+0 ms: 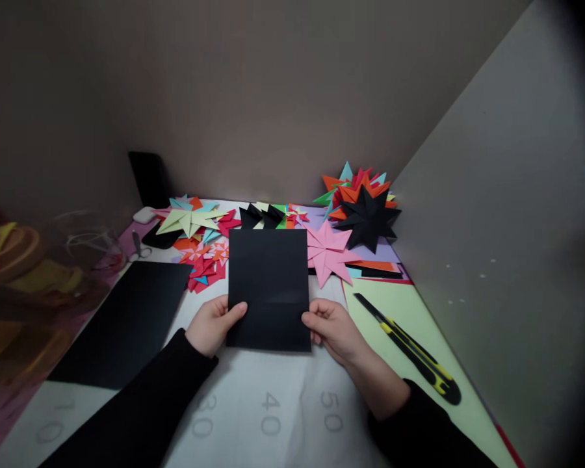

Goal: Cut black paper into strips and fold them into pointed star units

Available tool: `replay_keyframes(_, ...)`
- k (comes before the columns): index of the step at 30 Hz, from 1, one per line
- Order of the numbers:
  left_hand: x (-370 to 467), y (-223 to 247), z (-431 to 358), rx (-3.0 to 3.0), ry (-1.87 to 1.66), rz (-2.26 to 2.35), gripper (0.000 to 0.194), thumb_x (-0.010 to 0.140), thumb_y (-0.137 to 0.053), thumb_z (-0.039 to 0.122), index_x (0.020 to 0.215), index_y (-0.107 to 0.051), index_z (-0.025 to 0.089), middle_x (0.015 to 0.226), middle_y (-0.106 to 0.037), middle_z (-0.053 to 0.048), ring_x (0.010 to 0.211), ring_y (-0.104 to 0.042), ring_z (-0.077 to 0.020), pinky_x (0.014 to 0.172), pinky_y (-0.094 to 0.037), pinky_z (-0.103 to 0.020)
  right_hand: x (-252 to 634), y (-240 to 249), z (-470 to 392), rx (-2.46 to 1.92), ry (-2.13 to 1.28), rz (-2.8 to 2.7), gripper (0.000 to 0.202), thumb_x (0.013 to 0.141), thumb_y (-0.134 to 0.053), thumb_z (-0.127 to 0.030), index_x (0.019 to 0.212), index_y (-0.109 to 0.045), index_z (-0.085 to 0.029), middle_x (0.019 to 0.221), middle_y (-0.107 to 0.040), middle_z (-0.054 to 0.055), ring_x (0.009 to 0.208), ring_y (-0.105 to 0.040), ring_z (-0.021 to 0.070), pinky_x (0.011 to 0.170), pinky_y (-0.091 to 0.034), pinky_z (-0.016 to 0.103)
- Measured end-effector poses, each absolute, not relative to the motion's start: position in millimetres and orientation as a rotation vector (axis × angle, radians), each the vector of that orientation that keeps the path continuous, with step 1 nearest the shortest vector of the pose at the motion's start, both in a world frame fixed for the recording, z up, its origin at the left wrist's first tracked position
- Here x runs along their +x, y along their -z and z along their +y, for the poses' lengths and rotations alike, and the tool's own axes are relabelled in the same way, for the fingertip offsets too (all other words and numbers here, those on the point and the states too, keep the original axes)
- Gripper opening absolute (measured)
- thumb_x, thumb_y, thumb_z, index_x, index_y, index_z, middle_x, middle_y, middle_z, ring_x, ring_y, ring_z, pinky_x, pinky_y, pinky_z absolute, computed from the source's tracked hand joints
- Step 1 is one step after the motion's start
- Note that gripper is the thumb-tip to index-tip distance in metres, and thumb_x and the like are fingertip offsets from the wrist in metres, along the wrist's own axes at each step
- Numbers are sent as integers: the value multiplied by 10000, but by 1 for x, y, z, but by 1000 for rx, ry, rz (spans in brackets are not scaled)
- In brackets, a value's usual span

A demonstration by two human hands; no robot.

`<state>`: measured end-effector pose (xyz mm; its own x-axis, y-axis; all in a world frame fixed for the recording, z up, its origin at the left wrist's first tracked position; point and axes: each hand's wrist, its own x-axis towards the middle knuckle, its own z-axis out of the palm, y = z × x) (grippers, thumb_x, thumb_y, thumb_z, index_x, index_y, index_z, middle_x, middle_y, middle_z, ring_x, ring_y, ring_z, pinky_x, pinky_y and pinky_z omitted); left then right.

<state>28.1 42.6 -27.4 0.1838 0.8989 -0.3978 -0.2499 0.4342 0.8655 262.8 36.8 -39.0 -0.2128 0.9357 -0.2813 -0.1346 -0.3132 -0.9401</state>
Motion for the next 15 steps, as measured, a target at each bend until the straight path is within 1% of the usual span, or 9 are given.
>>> replay_keyframes(6,28,20,41,774,-906,1094,325,622,-760,387,765,-634,124,700,-711,-40,631,-642,-157,642,-507,-276,263,39,35,-1295,-1509,-1125,324,719,-680,-340,554,-452,-181,359,-440,-88,320,-352,45,353,-231,162)
replay_keyframes(8,31,19,38,782,-918,1116,326,617,-758,398,743,-632,125,679,-705,-33,611,-633,-150,616,-501,-265,261,36,35,-1251,-1533,-1083,285,716,-687,-329,579,-488,-179,379,-450,-92,331,-373,47,359,-262,160)
replay_keyframes(9,32,19,37,789,-923,1128,325,619,-755,403,733,-631,126,669,-702,-29,602,-627,-146,600,-495,-256,260,35,35,-1201,-1564,-1049,231,709,-696,-321,626,-534,-178,425,-498,-83,369,-430,57,389,-321,163)
replay_keyframes(10,34,19,35,799,-925,1137,322,623,-750,407,722,-631,126,659,-698,-25,591,-620,-140,583,-488,-246,257,34,35,-1140,-1607,-1014,181,701,-706,-312,698,-584,-178,501,-565,-64,441,-507,75,455,-397,179)
replay_keyframes(11,37,18,34,813,-924,1144,317,630,-744,410,714,-630,126,652,-694,-21,581,-611,-134,568,-480,-237,255,32,34,-1079,-1654,-978,181,692,-715,-305,786,-624,-180,603,-630,-38,545,-578,101,556,-461,212)
replay_keyframes(12,39,18,33,829,-923,1145,311,639,-736,411,708,-630,127,645,-690,-16,573,-604,-128,558,-472,-230,253,31,34,-1030,-1697,-945,233,685,-722,-298,871,-647,-181,711,-675,-10,659,-623,131,665,-491,256)
replay_keyframes(13,41,18,31,845,-922,1145,304,648,-730,410,702,-629,129,637,-686,-11,565,-595,-122,549,-465,-224,251,30,34,-1003,-1730,-915,280,679,-729,-291,925,-657,-179,793,-696,14,747,-641,158,749,-491,296)
replay_keyframes(14,42,18,31,861,-922,1144,296,654,-725,408,693,-627,131,628,-680,-5,557,-587,-117,540,-458,-217,249,30,33,-1001,-1751,-894,296,675,-733,-286,940,-667,-173,832,-705,31,787,-647,177,789,-485,324)
replay_keyframes(15,43,17,30,875,-921,1144,290,659,-722,404,687,-625,132,622,-676,-1,554,-582,-114,537,-453,-214,248,30,33,-1015,-1760,-881,290,673,-736,-283,931,-678,-166,836,-710,42,792,-652,188,796,-486,339)
